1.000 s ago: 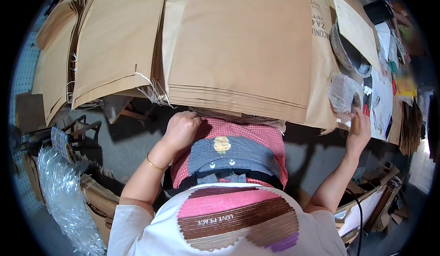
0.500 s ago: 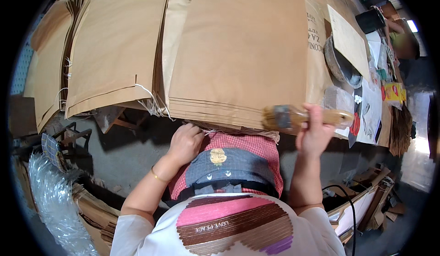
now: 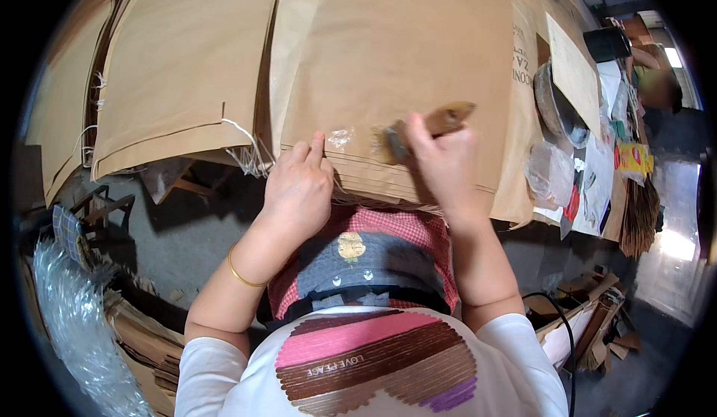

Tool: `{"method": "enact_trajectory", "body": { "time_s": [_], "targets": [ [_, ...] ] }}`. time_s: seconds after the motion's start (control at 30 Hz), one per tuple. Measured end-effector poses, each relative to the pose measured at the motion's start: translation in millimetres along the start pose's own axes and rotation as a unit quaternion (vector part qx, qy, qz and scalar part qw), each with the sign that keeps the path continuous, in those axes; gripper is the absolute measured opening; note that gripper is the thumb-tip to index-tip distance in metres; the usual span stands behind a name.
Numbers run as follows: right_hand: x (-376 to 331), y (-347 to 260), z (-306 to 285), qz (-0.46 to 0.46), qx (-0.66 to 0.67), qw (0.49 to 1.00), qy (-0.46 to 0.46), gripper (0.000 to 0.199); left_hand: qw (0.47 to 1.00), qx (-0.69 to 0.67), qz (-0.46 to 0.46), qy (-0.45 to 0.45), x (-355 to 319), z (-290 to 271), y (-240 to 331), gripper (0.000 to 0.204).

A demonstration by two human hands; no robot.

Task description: The person repeatedly applies glue to the edge of a flat cardboard piece using a brush, then presses a white string across the glued area to secure it. This process is repeated for multiple cardboard pieces in a workshop setting.

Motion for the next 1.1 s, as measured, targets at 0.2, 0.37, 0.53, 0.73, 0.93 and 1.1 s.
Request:
{"method": "enact_trajectory", "body": {
  "time_s": [0.2, 0.37, 0.53, 0.73, 0.93, 1.1],
  "targets": [
    [-10, 22, -105, -0.075, -0.212, 0.969, 0.1, 0.031, 1.0, 0.004, 0.003, -0.006, 2, 0, 2, 0.019],
    [-4, 18, -110, -0.102, -0.344, 0.928, 0.103, 0.03, 0.999, -0.004, 0.004, 0.035, 6, -10, 8, 0.005],
    [-13, 38, -158, 0.092, 0.239, 0.954, 0.152, 0.021, 1.0, 0.019, -0.003, 0.004, 5, -7, 10, 0.011],
    [-25, 48, -307, -0.13, -0.255, 0.926, 0.246, 0.024, 0.999, -0.024, 0.017, 0.026, 0, -20, 15, 0.008],
    [-61, 16, -197, -0.242, -0.24, 0.937, 0.081, 0.034, 0.755, -0.616, -0.042, -0.221, -39, -38, 40, 0.009],
    [-141, -14, 3, -0.079, 0.234, 0.847, -0.471, 0.019, 0.846, -0.525, 0.042, -0.081, -14, -103, 54, 0.007]
  ]
}}
Point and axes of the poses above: each hand's wrist, its own x-axis towards the middle knuckle, its own z-axis out of the palm, y = z × x, the point moved 9 cm from there along x, towards the middle knuckle, and after that the axes turned 13 degrees about x, right-handed, at the moved point
